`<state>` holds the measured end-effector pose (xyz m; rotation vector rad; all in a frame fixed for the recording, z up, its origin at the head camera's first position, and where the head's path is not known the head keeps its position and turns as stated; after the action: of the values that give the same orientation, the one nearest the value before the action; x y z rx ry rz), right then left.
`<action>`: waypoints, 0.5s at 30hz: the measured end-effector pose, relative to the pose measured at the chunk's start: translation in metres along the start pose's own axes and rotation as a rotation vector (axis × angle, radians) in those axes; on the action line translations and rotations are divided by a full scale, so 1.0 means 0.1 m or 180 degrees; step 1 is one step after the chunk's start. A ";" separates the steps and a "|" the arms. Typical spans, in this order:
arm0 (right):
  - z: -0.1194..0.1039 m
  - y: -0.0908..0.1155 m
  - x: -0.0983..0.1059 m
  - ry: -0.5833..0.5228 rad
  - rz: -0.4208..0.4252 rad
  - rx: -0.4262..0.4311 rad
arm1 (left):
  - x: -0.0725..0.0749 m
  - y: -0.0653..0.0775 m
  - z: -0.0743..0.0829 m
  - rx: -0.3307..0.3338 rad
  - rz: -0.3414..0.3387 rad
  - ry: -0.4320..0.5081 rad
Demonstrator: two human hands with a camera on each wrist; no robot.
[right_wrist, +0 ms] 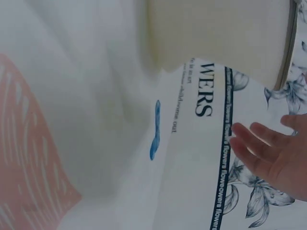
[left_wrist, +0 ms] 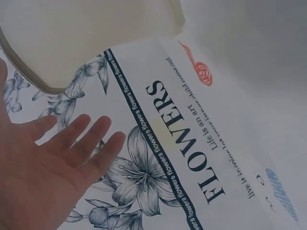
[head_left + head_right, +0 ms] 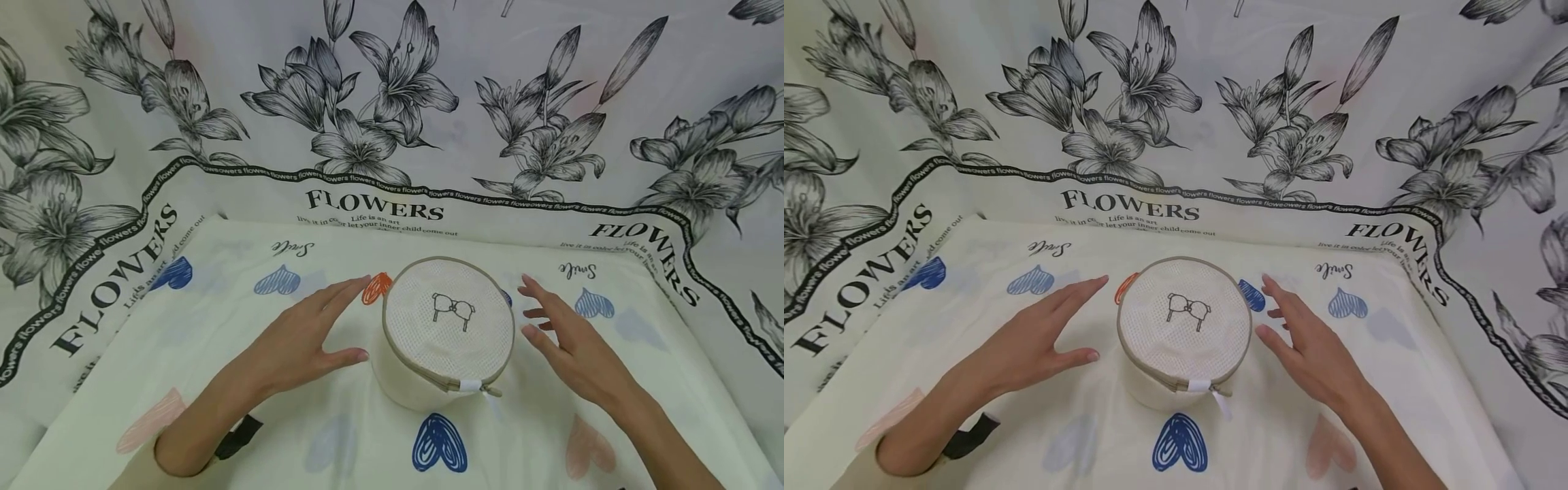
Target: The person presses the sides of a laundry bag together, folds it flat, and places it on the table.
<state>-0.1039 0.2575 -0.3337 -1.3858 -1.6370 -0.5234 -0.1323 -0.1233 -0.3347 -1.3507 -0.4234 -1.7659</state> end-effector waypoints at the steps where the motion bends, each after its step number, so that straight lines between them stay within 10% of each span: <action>1: -0.01 -0.01 0.01 -0.0053 -0.0027 -0.0001 | 0.00 -0.01 0.02 -0.0003 -0.0002 0.0031; 15: -0.16 -0.07 -0.03 -0.0473 -0.0204 -0.0180 | 0.00 -0.14 0.17 -0.0173 -0.0035 0.0388</action>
<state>-0.1051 0.2414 -0.3271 -1.4466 -1.8033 -0.5178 -0.1329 -0.1032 -0.3254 -1.2720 -0.3184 -1.8694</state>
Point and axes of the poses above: each hand's wrist, its own y-axis away from the middle knuckle, its own x-axis out of the back of the hand, z = x × y, the point moved 3 cm from there along -y, towards the middle knuckle, and after that the axes turned 1 degree about -x, right-handed, at the moved point
